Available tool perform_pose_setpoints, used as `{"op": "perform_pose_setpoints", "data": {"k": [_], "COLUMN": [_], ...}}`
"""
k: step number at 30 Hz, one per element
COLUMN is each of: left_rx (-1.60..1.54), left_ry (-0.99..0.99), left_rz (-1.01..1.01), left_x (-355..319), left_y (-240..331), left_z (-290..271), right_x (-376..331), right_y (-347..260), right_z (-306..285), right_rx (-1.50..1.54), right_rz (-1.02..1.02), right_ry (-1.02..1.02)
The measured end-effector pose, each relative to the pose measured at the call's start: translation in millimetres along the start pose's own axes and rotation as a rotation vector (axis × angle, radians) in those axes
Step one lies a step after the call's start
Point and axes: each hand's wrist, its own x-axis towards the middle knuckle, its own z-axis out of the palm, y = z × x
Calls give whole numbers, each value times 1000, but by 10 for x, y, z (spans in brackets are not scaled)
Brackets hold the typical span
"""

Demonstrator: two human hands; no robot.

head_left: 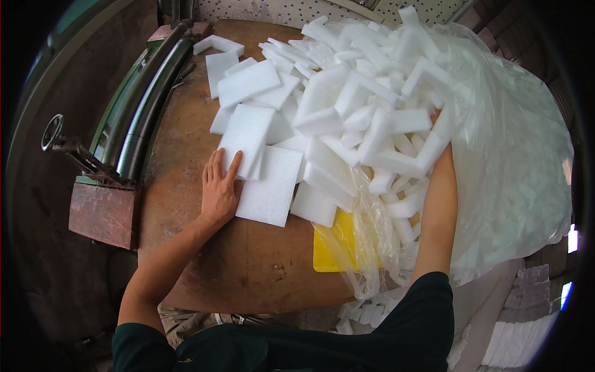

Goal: Using a glue roller machine to apply adhesive to foam strips and assembling them onto foam blocks to create L-shaped corner protectors.

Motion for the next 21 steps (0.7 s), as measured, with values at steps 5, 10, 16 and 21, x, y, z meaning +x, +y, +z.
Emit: {"op": "perform_pose_setpoints", "data": {"k": [5, 10, 16, 21], "left_rx": [83, 21, -74, -125], "left_ry": [5, 47, 110, 169], "left_rz": [-23, -27, -19, -80], "left_x": [-51, -135, -81, -128], "left_y": [-96, -193, -106, -169], "left_z": [-74, -91, -86, -123], "right_x": [-701, -1594, -958, -849], "right_y": [-846, -915, -358, -96], "right_z": [445, 246, -358, -587], "right_rx": [78, 107, 125, 758], "right_rz": [-32, -15, 374, 282], "right_ry": [-98, -156, -97, 11]}}
